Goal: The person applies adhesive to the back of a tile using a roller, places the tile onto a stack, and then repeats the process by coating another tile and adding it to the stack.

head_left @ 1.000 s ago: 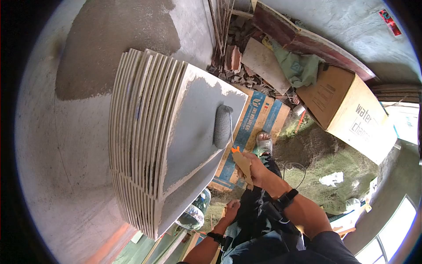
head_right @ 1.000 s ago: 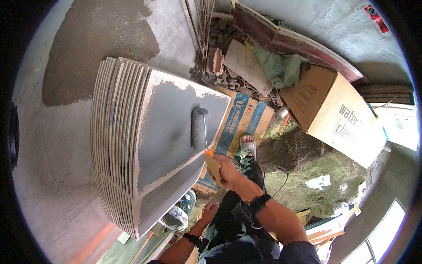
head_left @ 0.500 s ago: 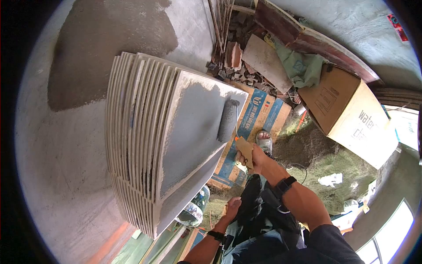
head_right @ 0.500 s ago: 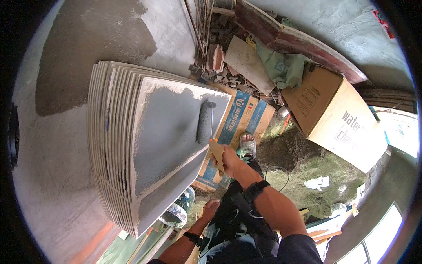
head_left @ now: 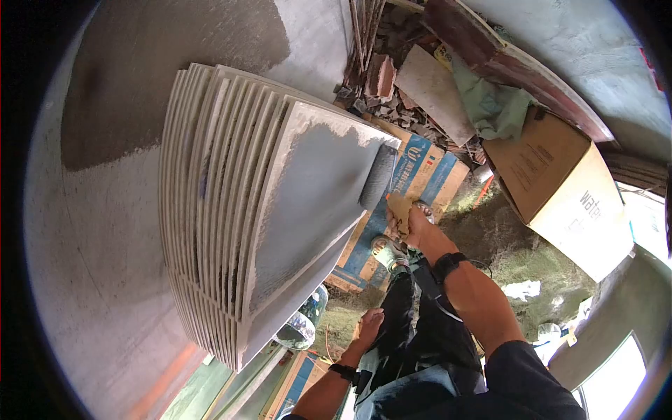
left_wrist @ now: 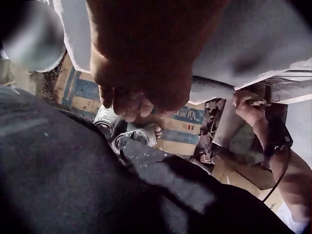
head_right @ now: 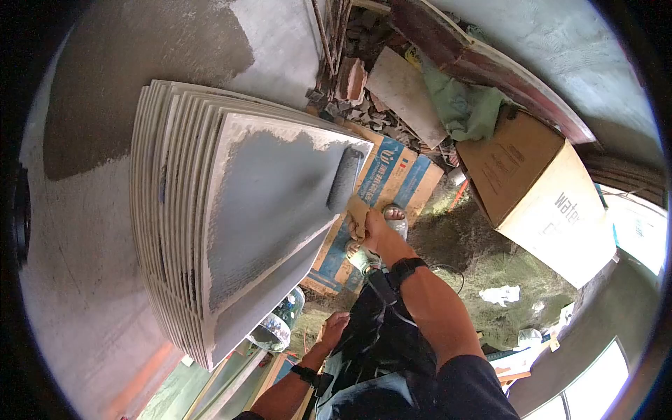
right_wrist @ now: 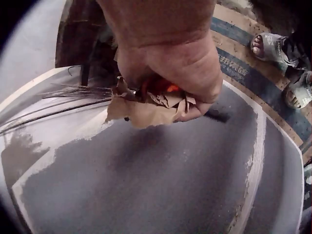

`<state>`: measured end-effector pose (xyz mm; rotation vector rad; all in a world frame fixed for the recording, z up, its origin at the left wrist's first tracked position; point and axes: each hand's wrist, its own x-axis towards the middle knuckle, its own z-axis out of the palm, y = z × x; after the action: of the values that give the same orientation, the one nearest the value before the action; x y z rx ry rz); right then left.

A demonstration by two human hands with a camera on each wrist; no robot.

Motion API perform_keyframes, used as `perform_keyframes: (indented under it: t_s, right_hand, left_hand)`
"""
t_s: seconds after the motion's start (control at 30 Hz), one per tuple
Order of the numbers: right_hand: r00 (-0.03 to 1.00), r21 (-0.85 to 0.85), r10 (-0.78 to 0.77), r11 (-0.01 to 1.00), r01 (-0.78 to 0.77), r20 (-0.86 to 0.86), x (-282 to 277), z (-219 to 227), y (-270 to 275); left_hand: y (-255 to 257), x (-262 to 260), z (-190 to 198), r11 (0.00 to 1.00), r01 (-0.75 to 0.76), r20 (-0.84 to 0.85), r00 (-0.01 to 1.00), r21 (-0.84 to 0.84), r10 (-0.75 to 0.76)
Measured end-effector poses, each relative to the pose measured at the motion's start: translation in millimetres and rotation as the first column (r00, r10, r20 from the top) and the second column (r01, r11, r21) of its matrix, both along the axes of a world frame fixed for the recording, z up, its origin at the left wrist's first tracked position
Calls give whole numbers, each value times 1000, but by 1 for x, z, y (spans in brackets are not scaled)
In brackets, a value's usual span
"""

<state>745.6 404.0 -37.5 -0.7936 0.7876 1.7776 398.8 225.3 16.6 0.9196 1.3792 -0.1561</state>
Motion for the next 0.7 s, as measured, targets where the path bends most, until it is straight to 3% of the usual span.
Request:
perform_keyframes:
  t_s: [0.03,0.27,0.37,0.43,0.47,0.57,0.7]
  right_hand:
    - [998,-106,-55,993,58,32,0,-1,5]
    - [999,-11,33,999,-33,6,-3,23,-4]
    - [997,-45,53,998,-50,54,-18,55,-12]
    - [999,113,37,993,-39,18,-26,77,-21]
    - [999,71,32,997,-33,13,-30,91,-22]
    - [993,166,40,984,-58,111,-45,121,-32]
    - [996,72,38,996,-44,75,-57,178,-36]
  left_hand:
    - [1,0,0,1000,26,-14,1000,-15,-26]
    - [-2,9,8,999,-36,4,999,-20,37]
    - [-8,1,1,999,4,-5,1000,-54,-4]
    - [-11,-5,-4,996,62,-16,998,-60,-63]
    - [-14,-6,-6,996,65,-14,998,-58,-66]
    - [-19,-12,-7,999,-35,16,999,-34,36]
    - [-22,-25,-14,997,-71,109,992,32,68]
